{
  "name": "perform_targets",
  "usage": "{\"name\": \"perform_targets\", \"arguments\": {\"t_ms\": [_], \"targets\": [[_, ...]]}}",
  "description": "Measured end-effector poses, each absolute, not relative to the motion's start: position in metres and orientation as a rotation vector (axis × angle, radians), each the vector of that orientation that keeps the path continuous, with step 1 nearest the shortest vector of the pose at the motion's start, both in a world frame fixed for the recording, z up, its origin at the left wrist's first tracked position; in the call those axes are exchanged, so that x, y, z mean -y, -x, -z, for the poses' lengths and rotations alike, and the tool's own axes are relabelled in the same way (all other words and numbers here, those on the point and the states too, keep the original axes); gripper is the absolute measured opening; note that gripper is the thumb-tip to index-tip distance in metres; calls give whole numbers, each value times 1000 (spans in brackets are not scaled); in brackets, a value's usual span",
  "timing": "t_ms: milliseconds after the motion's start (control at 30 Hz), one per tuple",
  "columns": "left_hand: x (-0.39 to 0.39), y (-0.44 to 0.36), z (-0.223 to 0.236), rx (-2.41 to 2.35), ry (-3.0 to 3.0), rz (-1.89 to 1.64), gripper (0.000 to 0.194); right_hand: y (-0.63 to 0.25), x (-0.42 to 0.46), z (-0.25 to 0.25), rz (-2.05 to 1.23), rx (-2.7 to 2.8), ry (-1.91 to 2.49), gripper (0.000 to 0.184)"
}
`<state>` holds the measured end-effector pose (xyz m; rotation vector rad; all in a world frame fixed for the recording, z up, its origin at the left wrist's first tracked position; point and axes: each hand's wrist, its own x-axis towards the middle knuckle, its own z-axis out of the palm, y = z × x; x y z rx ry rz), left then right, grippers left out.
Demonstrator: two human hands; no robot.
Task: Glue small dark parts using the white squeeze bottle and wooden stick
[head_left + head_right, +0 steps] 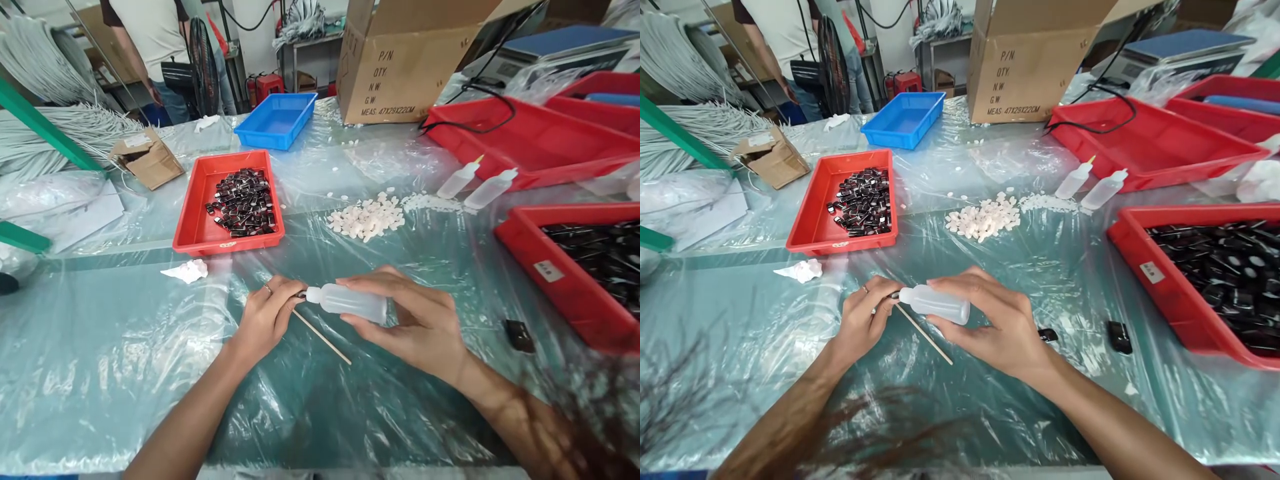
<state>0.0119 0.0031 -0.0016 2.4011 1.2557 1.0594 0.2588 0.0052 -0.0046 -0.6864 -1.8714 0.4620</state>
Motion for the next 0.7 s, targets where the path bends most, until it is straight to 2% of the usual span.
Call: {"name": "perform_targets", "arguments": {"t_ms": [400,700], "targets": [[-3,-13,-2,-1289,-2450,-1031,20,-258,-7,-6,-187,1994,543,44],[-2,-12,-2,-1292,-2470,-1004,21,-260,-5,-6,-210,1986,547,42]]}}
